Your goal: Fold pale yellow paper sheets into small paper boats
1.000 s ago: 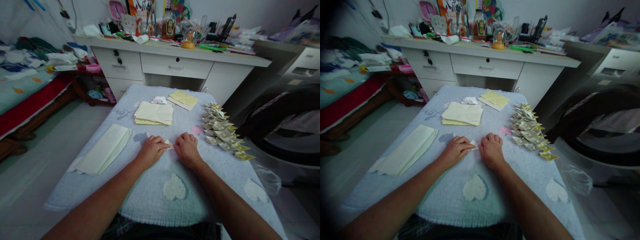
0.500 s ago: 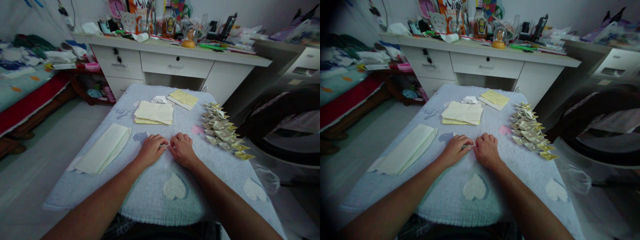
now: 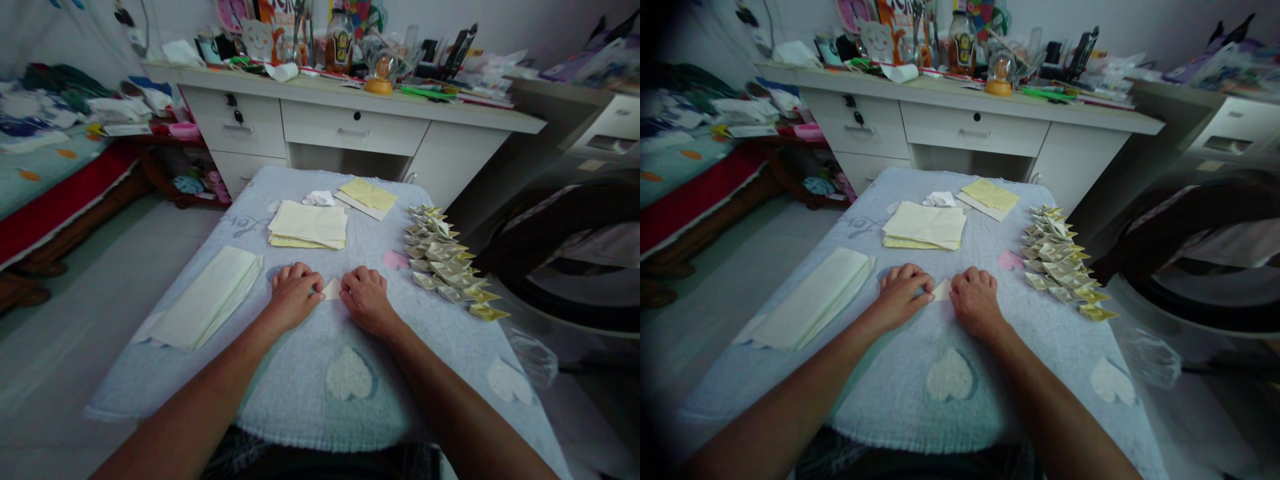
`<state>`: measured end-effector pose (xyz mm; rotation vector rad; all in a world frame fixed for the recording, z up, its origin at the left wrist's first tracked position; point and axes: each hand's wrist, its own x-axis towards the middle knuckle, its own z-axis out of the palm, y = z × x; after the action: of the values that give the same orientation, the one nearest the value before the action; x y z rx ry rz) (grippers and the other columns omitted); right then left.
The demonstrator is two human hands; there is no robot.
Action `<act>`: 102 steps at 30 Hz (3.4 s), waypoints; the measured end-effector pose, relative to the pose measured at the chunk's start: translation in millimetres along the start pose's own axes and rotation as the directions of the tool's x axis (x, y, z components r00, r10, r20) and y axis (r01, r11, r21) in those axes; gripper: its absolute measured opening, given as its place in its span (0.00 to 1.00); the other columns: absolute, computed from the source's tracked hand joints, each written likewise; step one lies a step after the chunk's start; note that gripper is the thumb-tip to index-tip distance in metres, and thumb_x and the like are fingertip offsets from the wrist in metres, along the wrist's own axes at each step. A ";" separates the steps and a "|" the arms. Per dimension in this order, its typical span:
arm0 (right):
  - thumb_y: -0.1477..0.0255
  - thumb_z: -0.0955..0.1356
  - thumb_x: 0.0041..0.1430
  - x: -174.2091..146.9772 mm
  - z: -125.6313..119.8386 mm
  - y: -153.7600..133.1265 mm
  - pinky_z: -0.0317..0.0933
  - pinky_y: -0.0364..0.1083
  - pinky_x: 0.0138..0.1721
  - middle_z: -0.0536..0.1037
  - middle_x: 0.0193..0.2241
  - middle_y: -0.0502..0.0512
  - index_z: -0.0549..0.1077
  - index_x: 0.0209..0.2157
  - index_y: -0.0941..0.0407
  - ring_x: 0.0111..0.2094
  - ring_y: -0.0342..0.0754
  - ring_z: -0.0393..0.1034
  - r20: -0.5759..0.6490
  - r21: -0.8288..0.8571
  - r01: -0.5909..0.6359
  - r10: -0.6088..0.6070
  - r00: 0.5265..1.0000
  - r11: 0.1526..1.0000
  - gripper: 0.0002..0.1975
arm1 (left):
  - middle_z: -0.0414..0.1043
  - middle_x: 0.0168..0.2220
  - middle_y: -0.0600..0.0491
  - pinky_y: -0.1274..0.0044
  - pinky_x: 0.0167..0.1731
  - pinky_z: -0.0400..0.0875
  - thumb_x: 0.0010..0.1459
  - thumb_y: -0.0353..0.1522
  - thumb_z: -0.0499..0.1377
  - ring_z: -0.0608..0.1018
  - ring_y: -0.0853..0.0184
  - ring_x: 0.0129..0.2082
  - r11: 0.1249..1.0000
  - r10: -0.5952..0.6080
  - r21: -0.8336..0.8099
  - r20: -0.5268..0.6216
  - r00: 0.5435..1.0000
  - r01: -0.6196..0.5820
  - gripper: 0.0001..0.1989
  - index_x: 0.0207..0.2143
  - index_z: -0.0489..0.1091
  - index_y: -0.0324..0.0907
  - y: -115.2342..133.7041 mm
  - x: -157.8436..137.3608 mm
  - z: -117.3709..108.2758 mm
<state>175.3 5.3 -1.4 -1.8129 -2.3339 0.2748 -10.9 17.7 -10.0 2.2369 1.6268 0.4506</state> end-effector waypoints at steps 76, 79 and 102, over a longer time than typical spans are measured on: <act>0.60 0.64 0.61 -10.9 -10.4 10.1 0.52 0.41 0.29 0.64 0.22 0.46 0.70 0.28 0.58 0.26 0.41 0.57 0.036 0.865 0.053 -0.168 0.985 0.498 0.16 | 0.60 0.21 0.60 0.82 0.23 0.55 0.55 0.40 0.59 0.63 0.74 0.22 0.631 0.001 -0.774 0.059 0.998 0.045 0.13 0.26 0.66 0.38 12.3 -0.2 -6.1; 0.60 0.64 0.62 -10.4 -12.9 12.5 0.53 0.41 0.30 0.65 0.23 0.47 0.70 0.27 0.58 0.27 0.41 0.59 0.038 0.878 0.046 -0.165 0.986 0.476 0.17 | 0.59 0.21 0.60 0.82 0.21 0.53 0.55 0.40 0.59 0.61 0.75 0.21 0.581 -0.009 -0.811 0.080 0.997 0.070 0.14 0.26 0.65 0.39 11.1 0.6 -8.7; 0.58 0.69 0.55 -6.6 1.9 11.6 0.58 0.43 0.33 0.71 0.26 0.49 0.72 0.32 0.58 0.28 0.43 0.63 0.073 0.949 -0.033 -0.115 0.991 0.314 0.16 | 0.64 0.24 0.59 0.82 0.23 0.60 0.56 0.37 0.58 0.66 0.75 0.21 0.412 0.074 -0.906 0.137 0.988 0.094 0.10 0.34 0.61 0.41 22.7 -4.1 1.1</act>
<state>187.3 1.6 -6.3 -1.0614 -1.5332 1.4540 7.6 7.2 -1.1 1.3268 0.8862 0.8778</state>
